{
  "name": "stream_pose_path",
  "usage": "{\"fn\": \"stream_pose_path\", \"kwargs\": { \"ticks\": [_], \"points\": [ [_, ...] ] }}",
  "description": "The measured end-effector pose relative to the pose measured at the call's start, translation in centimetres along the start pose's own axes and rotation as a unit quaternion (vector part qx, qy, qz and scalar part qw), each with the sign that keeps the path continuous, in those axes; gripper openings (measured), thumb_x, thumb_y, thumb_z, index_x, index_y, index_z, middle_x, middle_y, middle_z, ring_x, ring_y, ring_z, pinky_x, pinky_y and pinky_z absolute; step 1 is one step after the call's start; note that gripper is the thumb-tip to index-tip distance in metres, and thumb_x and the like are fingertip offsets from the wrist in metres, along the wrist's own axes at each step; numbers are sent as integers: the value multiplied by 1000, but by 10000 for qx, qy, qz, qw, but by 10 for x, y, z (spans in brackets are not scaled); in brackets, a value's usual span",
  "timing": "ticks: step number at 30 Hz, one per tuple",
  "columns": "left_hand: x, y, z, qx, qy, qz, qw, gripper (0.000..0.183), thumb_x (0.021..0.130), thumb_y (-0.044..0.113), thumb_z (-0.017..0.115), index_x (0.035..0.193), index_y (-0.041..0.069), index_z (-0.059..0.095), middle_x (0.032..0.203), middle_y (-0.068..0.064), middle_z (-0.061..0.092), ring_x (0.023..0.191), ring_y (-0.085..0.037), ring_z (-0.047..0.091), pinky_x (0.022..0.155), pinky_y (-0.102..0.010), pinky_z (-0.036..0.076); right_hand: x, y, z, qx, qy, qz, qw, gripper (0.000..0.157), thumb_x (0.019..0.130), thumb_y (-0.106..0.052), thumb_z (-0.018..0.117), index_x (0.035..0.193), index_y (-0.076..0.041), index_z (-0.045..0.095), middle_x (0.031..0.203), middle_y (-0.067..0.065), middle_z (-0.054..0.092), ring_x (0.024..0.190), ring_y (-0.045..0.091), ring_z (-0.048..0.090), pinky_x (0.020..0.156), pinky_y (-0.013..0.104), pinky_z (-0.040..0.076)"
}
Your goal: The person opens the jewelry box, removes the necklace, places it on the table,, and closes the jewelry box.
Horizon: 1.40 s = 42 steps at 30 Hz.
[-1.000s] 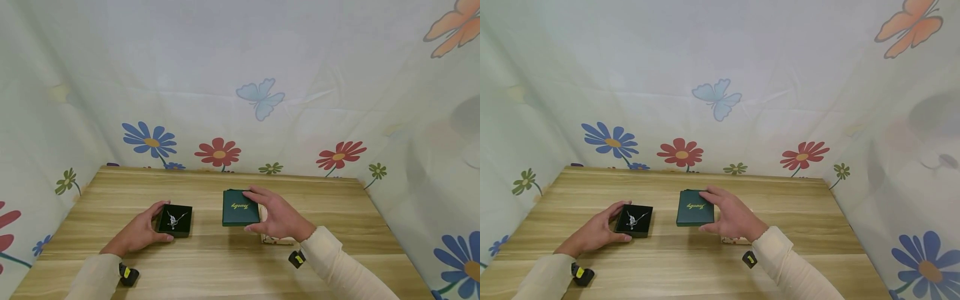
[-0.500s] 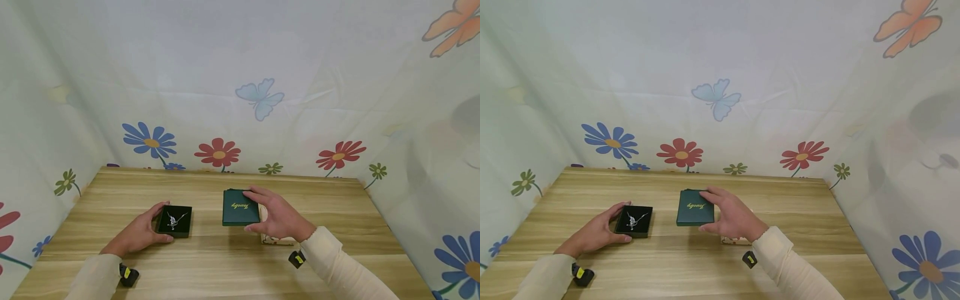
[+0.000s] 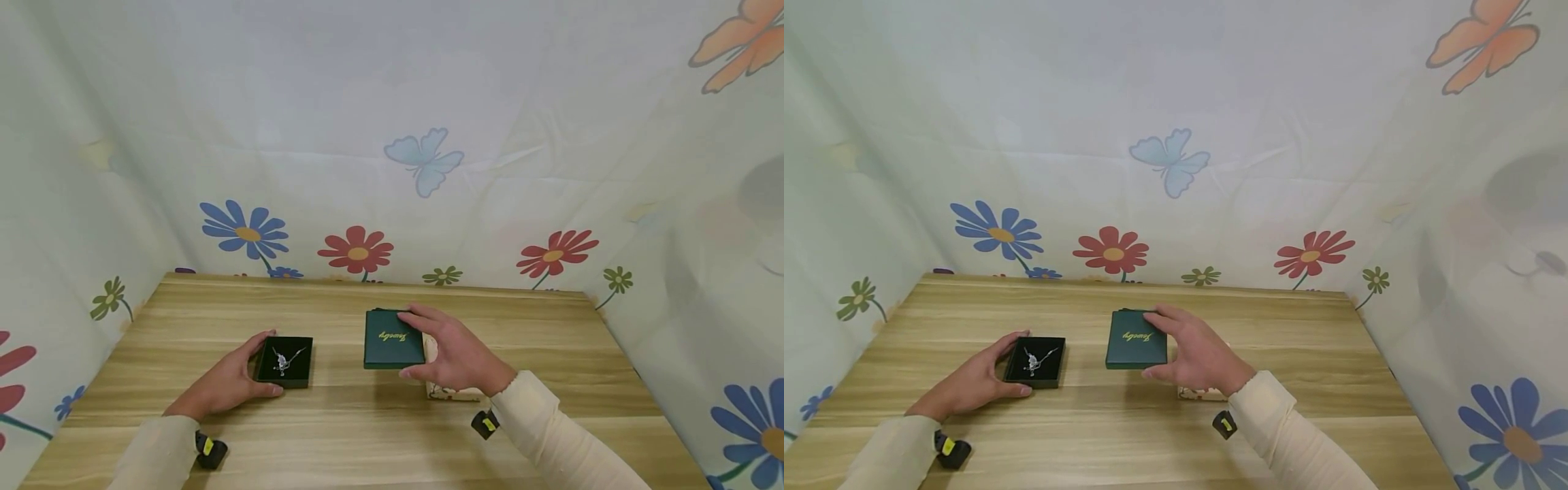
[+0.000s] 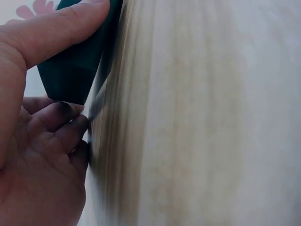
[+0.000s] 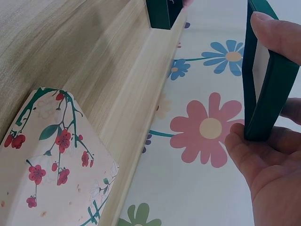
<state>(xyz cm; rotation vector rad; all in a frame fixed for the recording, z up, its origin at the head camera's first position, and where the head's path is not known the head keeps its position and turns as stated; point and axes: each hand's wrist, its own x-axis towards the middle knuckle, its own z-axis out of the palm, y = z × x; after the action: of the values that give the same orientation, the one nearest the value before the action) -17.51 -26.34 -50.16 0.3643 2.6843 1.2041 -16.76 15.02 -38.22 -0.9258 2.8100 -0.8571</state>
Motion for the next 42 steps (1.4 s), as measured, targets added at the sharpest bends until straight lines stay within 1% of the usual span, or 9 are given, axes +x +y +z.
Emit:
{"fn": "stream_pose_path", "kwargs": {
  "ticks": [6, 11, 14, 17, 19, 21, 29, 42],
  "points": [
    [0, -1, 0, -13, -113, 21, 9999, 119, 75, 43, 93, 164, 4, 25, 161, -24, 44, 143, -44, 48, 113, -66, 39, 0, 0, 1, -13, 16, 26, 10000, 86, 82, -38, 89, 156, -16, 50, 166, 13, 40, 150, 39, 45, 114, 58, 48],
    [0, -2, -2, 95, -239, -70, 9996, 119, 76, 47, 92, 165, 6, 24, 161, -25, 44, 144, -47, 46, 112, -69, 40, 2, 2, 5, -65, 11, -36, 10000, 84, 83, -39, 89, 155, -18, 51, 167, 14, 39, 150, 40, 44, 113, 59, 48],
    [1, -3, -3, 73, -322, -83, 9994, 117, 77, 47, 91, 165, 8, 25, 160, -23, 46, 137, -42, 54, 110, -65, 44, 3, 3, 6, -106, 23, -54, 9999, 84, 83, -39, 89, 155, -19, 51, 167, 14, 39, 149, 40, 45, 112, 58, 49],
    [2, -4, -4, 8, -395, -43, 9992, 114, 78, 46, 90, 164, 9, 25, 157, -21, 50, 126, -31, 62, 106, -59, 47, 3, 2, 7, -89, 66, -44, 9999, 84, 82, -38, 90, 155, -19, 52, 166, 14, 39, 149, 39, 46, 112, 57, 49],
    [3, -4, -5, -15, -412, -11, 9992, 112, 79, 45, 90, 164, 10, 26, 156, -20, 51, 120, -25, 64, 105, -56, 49, 5, 1, 7, -100, 82, -57, 9999, 84, 82, -38, 90, 155, -19, 52, 166, 14, 40, 148, 39, 46, 112, 57, 49],
    [3, -4, -6, -23, -413, -9, 9991, 112, 79, 45, 90, 164, 10, 26, 156, -21, 51, 119, -23, 65, 105, -56, 49, 6, 1, 7, -137, 74, -81, 9998, 84, 82, -38, 90, 155, -19, 52, 166, 14, 40, 148, 40, 46, 112, 57, 49],
    [4, -6, -7, -12, -380, -13, 9993, 113, 77, 45, 92, 163, 9, 27, 156, -22, 51, 123, -27, 63, 106, -58, 48, 10, 0, 7, -240, 23, -98, 9997, 85, 83, -39, 89, 155, -18, 50, 166, 14, 40, 148, 39, 46, 113, 56, 49],
    [7, -9, -3, -95, -368, -70, 9993, 113, 75, 44, 93, 163, 10, 29, 157, -22, 51, 129, -32, 61, 108, -60, 46, 12, 3, 10, -163, 15, -58, 9998, 84, 84, -37, 88, 155, -17, 50, 167, 13, 38, 150, 40, 45, 114, 58, 47]
  ]
}}
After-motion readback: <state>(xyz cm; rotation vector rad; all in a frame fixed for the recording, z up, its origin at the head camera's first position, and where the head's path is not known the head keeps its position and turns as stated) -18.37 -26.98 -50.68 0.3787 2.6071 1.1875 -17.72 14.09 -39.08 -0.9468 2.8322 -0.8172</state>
